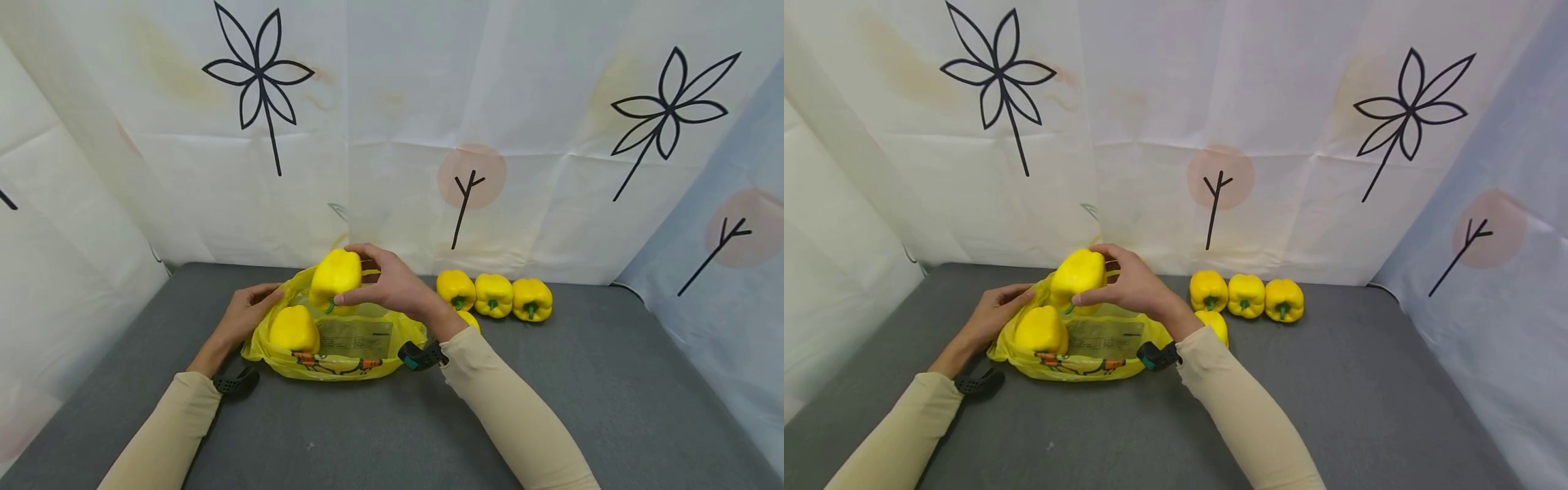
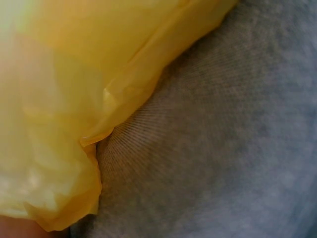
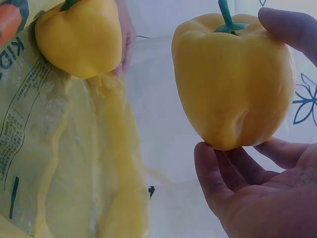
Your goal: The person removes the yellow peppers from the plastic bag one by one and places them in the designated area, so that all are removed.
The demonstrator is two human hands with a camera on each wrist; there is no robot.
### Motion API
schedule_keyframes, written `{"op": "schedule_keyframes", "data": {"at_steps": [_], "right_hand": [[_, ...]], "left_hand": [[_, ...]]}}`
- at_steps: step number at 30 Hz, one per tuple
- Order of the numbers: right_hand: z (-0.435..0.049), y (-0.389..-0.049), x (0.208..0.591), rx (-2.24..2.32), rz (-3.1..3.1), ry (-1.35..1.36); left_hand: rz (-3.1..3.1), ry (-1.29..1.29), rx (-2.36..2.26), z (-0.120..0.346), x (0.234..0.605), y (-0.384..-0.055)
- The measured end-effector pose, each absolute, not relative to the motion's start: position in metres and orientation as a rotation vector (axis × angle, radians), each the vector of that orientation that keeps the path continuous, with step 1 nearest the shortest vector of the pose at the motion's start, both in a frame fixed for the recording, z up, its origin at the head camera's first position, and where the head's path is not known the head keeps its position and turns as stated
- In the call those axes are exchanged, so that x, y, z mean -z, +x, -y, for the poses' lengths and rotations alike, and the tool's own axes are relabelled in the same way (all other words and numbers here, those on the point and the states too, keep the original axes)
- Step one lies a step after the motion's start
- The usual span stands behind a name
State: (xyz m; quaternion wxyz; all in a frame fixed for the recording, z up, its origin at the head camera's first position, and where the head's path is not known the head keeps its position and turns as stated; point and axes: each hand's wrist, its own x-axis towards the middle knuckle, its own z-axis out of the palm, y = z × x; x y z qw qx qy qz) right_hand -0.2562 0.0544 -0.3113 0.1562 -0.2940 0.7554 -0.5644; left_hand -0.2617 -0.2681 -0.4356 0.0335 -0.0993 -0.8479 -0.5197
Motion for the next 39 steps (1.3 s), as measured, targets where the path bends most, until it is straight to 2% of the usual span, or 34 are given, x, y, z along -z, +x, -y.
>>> {"op": "schedule_keyframes", "data": {"at_steps": [39], "right_hand": [[-0.138, -0.228, 0.305, 1.693, -2.191, -0.847]], "left_hand": [[2.594, -0.303, 1.642, 0.267, 0.436, -0.262]]}}
